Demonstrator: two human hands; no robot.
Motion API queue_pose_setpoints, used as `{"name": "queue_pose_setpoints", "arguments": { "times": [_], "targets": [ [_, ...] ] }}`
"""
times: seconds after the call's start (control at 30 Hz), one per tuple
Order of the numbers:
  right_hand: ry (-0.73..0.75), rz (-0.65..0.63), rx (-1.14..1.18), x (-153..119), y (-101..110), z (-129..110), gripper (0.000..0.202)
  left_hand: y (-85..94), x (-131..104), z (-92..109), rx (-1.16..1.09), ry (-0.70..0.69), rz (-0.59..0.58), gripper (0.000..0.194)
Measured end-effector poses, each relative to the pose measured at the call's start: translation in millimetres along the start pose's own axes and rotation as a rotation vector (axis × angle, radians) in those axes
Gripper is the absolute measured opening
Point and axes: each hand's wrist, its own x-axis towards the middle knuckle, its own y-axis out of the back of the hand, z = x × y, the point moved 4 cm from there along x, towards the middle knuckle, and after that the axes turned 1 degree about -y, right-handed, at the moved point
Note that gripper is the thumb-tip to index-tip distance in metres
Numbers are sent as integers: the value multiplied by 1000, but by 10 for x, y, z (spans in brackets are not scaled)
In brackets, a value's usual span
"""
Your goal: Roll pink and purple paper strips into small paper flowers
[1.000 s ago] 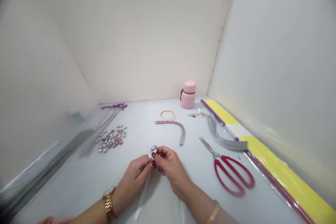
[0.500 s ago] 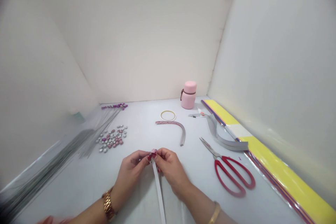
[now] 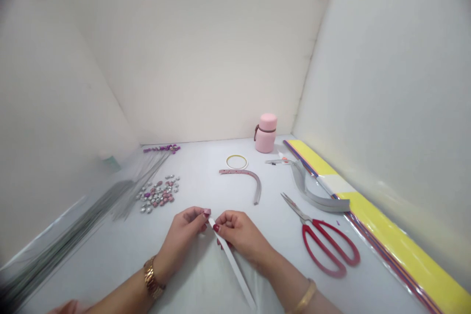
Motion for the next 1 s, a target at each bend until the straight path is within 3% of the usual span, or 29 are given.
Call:
{"name": "queue_pose_setpoints", "arguments": {
  "times": [0.1, 0.23, 0.37, 0.5, 0.57, 0.7, 1.0],
  "targets": [
    [58, 53, 2, 4, 36, -62, 13, 23, 12, -5, -56, 24, 3, 28],
    [308, 75, -273, -55, -18, -187, 31, 35, 20, -19, -128, 44, 12, 29],
    [452, 75, -291, -121, -52, -278, 13, 47, 30, -45, -156, 46, 31, 29],
    [378, 320, 35, -113, 118, -295, 15, 74, 44, -69, -162, 34, 76, 27],
    [299, 339, 176, -92, 147, -267, 21, 76, 46, -72, -156, 32, 81, 27],
    [170, 223, 241, -63, 54, -185, 25, 58, 36, -51, -130, 24, 62, 28],
    [-21, -29, -45, -70, -174, 71, 22, 3, 21, -20, -71, 2, -2, 25]
  ]
}}
